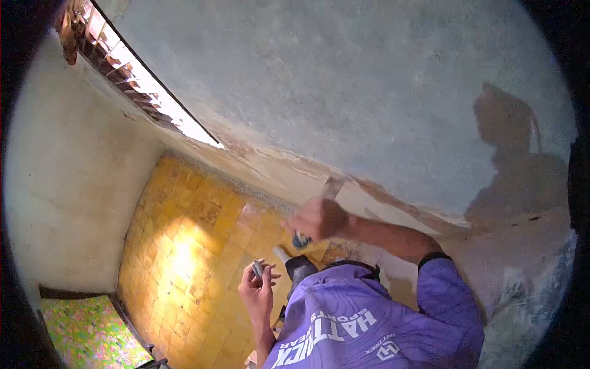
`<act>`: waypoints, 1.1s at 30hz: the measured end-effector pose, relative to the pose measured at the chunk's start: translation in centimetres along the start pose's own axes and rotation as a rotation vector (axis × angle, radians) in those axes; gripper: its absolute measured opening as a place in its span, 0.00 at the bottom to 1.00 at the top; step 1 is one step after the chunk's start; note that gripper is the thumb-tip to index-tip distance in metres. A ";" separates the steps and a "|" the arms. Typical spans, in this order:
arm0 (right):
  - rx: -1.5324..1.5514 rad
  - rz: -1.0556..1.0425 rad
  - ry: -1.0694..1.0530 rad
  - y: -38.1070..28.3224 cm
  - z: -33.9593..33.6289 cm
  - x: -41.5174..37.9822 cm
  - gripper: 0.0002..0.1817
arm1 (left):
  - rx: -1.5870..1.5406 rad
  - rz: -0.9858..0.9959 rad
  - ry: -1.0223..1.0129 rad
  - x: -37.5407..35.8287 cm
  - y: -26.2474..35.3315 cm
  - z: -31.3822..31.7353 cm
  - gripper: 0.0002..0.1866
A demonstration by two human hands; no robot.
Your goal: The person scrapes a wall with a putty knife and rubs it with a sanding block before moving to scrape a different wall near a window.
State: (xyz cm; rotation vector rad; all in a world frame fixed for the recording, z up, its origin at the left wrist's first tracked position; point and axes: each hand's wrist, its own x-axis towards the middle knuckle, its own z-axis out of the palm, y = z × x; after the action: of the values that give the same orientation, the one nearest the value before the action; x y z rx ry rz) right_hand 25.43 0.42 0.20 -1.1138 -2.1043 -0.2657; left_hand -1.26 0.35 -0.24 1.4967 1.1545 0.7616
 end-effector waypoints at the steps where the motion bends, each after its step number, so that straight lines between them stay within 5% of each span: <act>1: -0.028 -0.012 -0.044 -0.9 -0.2 0.3 0.11 | -0.007 0.016 0.002 0.1 0.1 0.1 0.13; 6: 0.044 0.115 0.111 2.4 -0.4 -0.1 0.06 | -0.007 0.009 0.005 0.1 0.0 0.0 0.13; 9: 0.017 -0.055 0.076 -0.8 -0.6 0.8 0.08 | -0.016 0.001 -0.002 0.1 -0.3 0.1 0.13; 10: 0.016 -0.130 0.103 -1.8 -1.2 1.6 0.16 | -0.019 0.002 -0.005 0.1 -0.2 0.3 0.13; 13: 0.010 -0.097 0.102 1.8 -0.8 0.7 0.16 | -0.022 0.006 -0.010 0.0 -0.4 0.4 0.13; 14: -0.024 0.169 -0.044 3.5 -0.6 -1.0 0.10 | -0.021 0.009 -0.014 0.0 -0.4 0.4 0.13; 19: -0.048 -0.043 0.018 0.2 -1.2 -0.1 0.17 | -0.030 -0.011 0.008 0.4 -0.5 0.3 0.13; 25: 0.149 0.203 0.055 3.0 -0.1 -2.3 0.15 | -0.009 0.003 0.005 0.0 0.0 0.4 0.13; 29: -0.018 -0.070 0.165 -1.6 -1.7 0.0 0.09 | -0.011 -0.007 0.014 0.7 -0.3 0.4 0.12; 33: -0.082 0.026 0.039 1.9 -0.7 -0.9 0.08 | -0.040 -0.024 0.024 1.1 0.1 0.7 0.12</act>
State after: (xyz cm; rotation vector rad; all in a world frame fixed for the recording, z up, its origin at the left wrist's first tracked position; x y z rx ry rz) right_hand 27.65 0.63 -0.21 -1.1743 -2.0589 -0.3614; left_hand -0.23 1.14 -0.45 1.4419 1.1667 0.7840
